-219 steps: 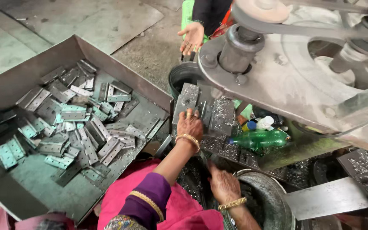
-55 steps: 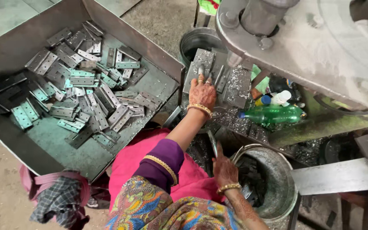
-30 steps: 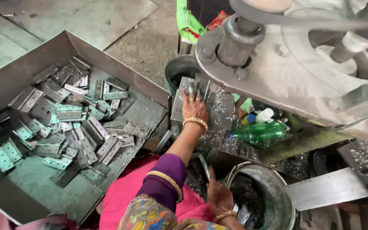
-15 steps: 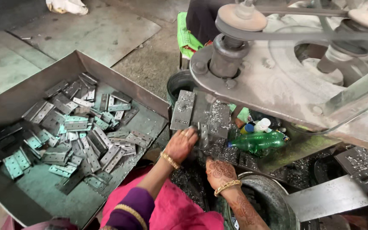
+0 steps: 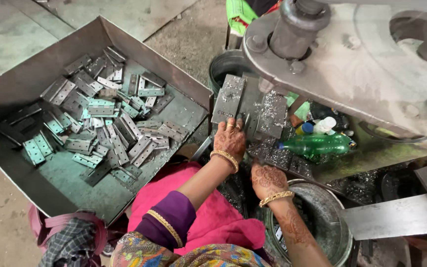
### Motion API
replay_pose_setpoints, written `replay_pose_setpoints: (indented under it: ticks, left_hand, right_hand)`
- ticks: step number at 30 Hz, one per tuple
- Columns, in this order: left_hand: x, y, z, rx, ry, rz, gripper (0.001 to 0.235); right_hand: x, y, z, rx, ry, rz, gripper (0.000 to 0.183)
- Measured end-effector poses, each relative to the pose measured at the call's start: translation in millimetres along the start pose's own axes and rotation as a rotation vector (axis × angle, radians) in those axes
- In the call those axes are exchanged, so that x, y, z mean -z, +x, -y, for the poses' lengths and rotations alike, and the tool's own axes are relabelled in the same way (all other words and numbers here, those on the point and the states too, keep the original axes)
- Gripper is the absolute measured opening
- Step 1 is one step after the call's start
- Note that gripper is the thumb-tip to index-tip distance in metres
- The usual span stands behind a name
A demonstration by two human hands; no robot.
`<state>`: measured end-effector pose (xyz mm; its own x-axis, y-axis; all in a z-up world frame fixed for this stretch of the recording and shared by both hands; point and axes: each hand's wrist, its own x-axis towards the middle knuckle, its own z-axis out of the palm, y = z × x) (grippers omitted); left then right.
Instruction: The person places metal hinge components into a machine for drilling and subsequently removes them to drop into a bucket.
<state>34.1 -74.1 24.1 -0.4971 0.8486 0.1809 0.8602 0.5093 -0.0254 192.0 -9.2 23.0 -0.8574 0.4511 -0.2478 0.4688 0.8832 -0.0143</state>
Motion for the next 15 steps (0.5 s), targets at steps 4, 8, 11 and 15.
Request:
replay_pose_setpoints:
  ticks: [4, 8, 11, 15]
  left_hand:
    - [14, 34, -2, 0.046, 0.000, 0.185, 0.035]
    - [18, 57, -6, 0.067, 0.051, 0.198, 0.040]
    - [10, 54, -3, 0.083, -0.015, 0.087, 0.043]
    - [10, 45, 3, 0.065, -0.055, 0.108, 0.045]
  right_hand:
    - [3, 0, -2, 0.021, 0.017, -0.037, 0.022]
    - [-20, -12, -2, -0.057, 0.066, -0.081, 0.029]
    - [-58, -47, 18, -0.306, 0.340, -0.102, 0.060]
    - [-63, -30, 4, -0.212, 0.234, -0.060, 0.052]
